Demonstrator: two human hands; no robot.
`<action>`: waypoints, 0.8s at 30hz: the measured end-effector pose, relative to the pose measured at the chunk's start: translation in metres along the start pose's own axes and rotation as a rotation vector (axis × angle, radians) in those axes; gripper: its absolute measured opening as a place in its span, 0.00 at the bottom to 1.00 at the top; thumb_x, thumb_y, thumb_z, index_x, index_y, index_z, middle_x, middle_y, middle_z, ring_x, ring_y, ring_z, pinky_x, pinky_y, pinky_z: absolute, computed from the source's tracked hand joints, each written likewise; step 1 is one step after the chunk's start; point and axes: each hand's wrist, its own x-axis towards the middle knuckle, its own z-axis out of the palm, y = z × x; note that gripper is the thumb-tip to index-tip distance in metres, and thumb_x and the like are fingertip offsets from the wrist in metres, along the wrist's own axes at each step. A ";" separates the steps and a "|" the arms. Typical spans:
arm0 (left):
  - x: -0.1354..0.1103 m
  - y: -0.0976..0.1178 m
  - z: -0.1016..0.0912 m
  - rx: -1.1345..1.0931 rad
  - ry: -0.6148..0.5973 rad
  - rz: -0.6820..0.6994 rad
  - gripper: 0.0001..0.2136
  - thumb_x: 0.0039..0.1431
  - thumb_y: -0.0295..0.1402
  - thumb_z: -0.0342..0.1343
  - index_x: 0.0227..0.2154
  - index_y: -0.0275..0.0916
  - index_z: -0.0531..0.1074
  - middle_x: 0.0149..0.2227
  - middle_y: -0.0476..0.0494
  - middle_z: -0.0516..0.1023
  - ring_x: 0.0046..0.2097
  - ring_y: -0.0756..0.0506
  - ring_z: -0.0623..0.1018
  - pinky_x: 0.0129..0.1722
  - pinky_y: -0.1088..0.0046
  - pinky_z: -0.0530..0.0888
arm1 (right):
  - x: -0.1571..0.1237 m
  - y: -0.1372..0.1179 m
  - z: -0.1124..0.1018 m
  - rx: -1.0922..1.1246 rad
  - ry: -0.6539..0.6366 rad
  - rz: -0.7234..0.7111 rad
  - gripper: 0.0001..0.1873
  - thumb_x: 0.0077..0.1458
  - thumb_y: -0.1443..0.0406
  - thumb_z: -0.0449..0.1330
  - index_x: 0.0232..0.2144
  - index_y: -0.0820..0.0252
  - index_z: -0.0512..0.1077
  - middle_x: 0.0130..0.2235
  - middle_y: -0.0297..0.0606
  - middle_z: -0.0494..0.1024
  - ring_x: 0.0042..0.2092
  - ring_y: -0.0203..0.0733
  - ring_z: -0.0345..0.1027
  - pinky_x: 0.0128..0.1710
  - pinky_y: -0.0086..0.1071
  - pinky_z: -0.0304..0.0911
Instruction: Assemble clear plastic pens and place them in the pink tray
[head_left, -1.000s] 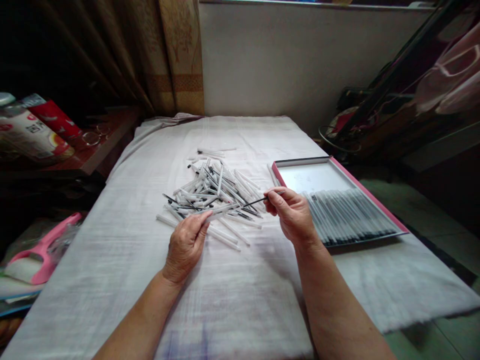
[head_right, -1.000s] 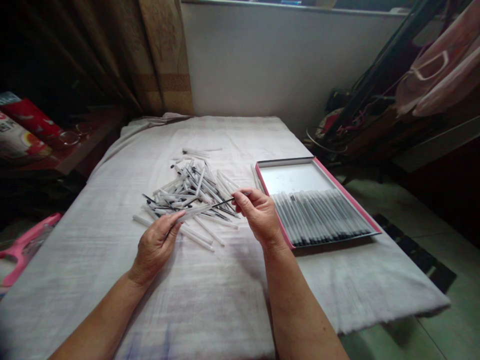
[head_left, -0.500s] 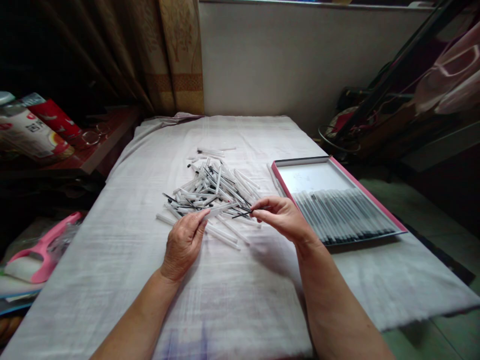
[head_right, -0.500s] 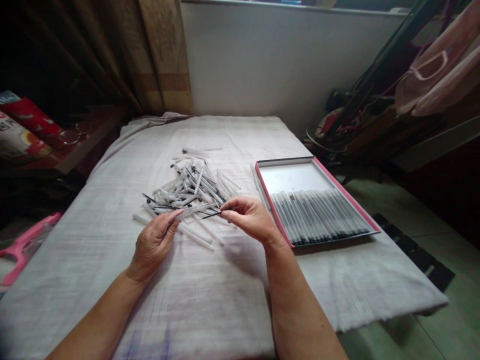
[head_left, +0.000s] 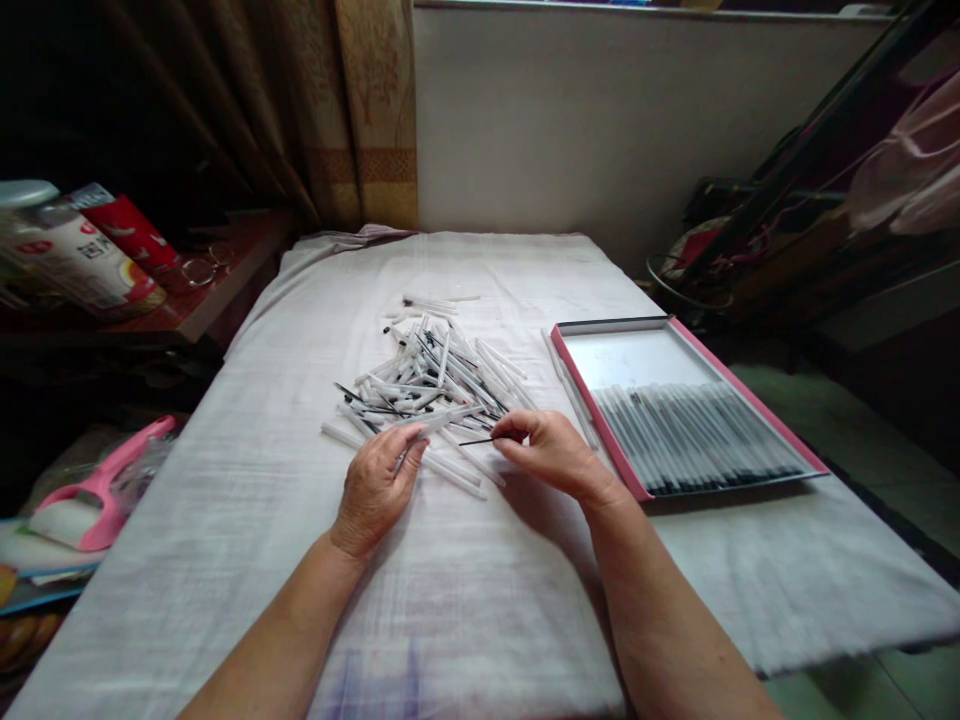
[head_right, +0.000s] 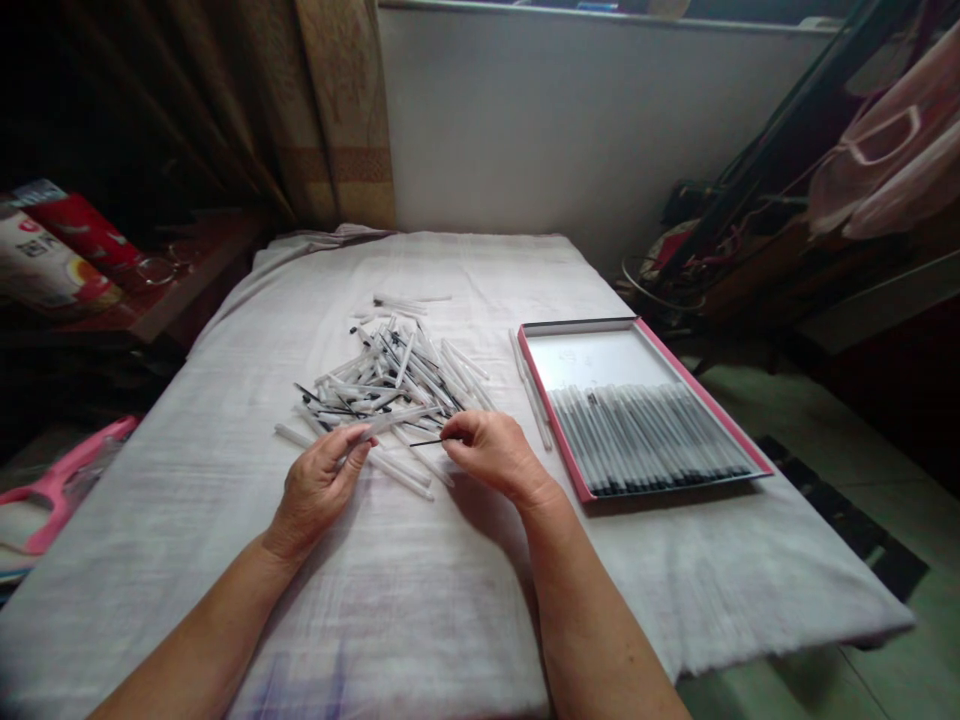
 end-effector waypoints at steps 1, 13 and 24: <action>0.000 0.000 0.000 0.002 0.000 0.004 0.12 0.67 0.37 0.49 0.44 0.39 0.74 0.40 0.42 0.82 0.42 0.45 0.80 0.45 0.69 0.75 | -0.001 -0.001 -0.001 -0.106 -0.011 0.004 0.10 0.50 0.68 0.59 0.32 0.55 0.81 0.32 0.35 0.82 0.33 0.39 0.74 0.33 0.29 0.62; -0.002 0.004 0.000 -0.041 -0.041 0.017 0.10 0.66 0.34 0.50 0.46 0.41 0.72 0.39 0.44 0.81 0.41 0.45 0.80 0.43 0.69 0.75 | -0.001 0.000 -0.005 0.170 0.397 -0.073 0.09 0.52 0.61 0.60 0.30 0.59 0.79 0.29 0.37 0.77 0.31 0.38 0.69 0.32 0.30 0.62; -0.003 0.009 0.002 -0.001 -0.064 0.092 0.10 0.67 0.34 0.49 0.45 0.40 0.72 0.40 0.42 0.81 0.41 0.44 0.80 0.43 0.67 0.75 | 0.001 -0.026 0.014 0.806 0.317 -0.018 0.16 0.52 0.52 0.61 0.32 0.59 0.70 0.26 0.35 0.77 0.26 0.35 0.68 0.26 0.29 0.65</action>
